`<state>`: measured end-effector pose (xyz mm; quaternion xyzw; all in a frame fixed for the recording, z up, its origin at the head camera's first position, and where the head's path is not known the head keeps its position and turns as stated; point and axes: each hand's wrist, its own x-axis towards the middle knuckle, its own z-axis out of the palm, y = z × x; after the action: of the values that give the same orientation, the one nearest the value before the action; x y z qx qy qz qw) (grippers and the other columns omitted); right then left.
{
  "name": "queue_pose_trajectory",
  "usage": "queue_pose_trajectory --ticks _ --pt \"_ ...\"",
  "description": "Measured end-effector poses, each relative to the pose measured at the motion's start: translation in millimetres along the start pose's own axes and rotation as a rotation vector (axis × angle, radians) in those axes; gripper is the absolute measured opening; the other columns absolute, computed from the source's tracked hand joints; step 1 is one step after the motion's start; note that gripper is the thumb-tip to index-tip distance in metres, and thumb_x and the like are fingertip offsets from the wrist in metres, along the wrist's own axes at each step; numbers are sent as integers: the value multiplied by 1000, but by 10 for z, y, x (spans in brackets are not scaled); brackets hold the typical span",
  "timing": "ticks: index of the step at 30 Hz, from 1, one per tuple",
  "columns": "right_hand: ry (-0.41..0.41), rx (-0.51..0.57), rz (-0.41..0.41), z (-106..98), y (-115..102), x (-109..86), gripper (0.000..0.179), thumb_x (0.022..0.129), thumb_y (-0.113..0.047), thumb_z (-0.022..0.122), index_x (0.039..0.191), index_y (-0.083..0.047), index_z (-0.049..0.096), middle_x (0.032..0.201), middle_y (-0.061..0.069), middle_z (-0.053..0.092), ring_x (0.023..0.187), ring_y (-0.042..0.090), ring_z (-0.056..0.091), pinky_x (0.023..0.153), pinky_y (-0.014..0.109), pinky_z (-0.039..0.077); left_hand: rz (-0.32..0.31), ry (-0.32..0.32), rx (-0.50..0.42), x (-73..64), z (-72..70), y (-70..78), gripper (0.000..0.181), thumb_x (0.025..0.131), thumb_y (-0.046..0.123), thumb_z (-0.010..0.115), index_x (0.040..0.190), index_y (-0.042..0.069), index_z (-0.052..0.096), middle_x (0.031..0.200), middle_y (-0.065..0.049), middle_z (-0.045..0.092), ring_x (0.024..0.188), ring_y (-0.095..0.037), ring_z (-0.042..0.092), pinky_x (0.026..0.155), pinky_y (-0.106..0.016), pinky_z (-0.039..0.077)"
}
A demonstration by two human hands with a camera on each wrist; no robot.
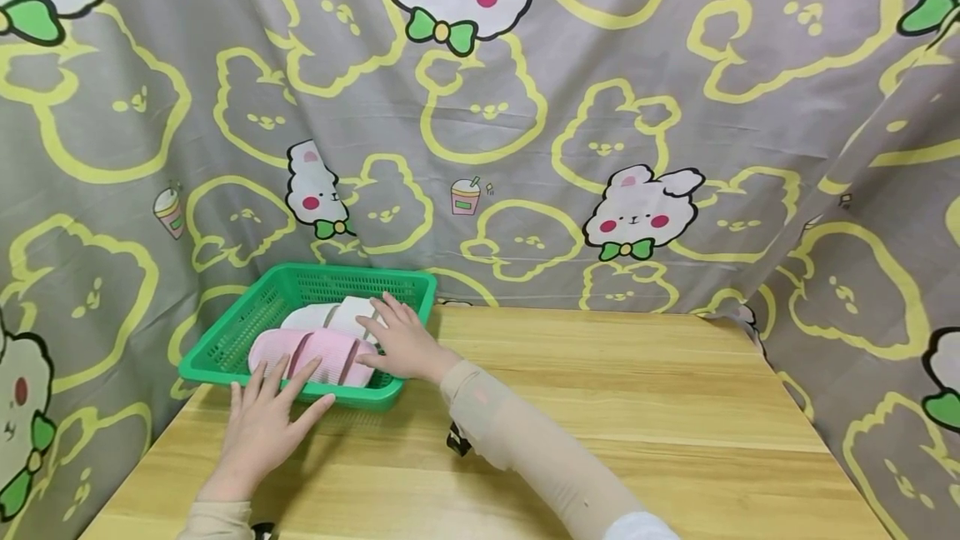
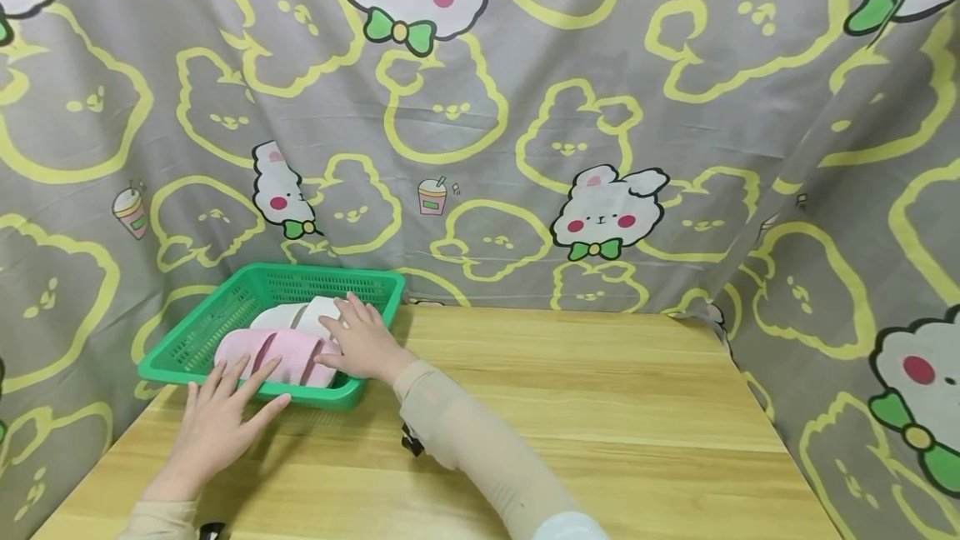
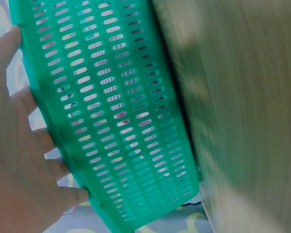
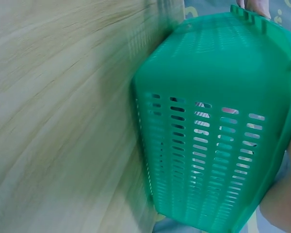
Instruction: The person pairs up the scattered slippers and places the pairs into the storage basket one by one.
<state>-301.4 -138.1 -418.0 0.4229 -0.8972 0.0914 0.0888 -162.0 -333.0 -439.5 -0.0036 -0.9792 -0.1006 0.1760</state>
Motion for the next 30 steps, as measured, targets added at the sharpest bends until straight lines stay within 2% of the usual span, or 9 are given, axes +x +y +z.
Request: queue_pose_trajectory --ticks 7,13,19,26,30 --pt "44 12 -2 -4 34 -70 62 87 -58 39 140 -27 28 151 6 15 140 27 6 111 49 19 4 -1 -4 -10 7 12 63 83 61 44 138 33 32 141 -23 30 134 -46 8 99 -70 -7" --pt "71 14 14 13 82 -111 62 88 -59 34 141 -27 26 151 5 13 141 26 3 111 48 18 0 3 -2 -17 29 4 64 83 61 46 139 36 29 143 -20 29 134 -46 8 100 -69 -8" --pt "80 48 13 5 145 -171 61 89 -56 37 140 -25 29 151 7 13 141 27 3 111 50 19 -2 8 -7 -14 37 -11 64 83 61 46 139 36 29 144 -20 28 135 -46 6 100 -68 -10" --pt "89 64 17 4 230 -264 62 90 -56 34 142 -25 25 152 7 10 140 29 3 111 51 16 -2 10 -11 -8 41 -18 63 83 60 46 139 36 30 144 -19 27 135 -45 6 101 -67 -11" --pt "79 68 30 20 281 -325 62 90 -58 29 143 -28 19 152 6 5 141 26 -2 113 49 13 -2 5 -15 -7 44 -14 63 83 60 46 139 36 30 144 -19 27 135 -45 5 101 -67 -11"
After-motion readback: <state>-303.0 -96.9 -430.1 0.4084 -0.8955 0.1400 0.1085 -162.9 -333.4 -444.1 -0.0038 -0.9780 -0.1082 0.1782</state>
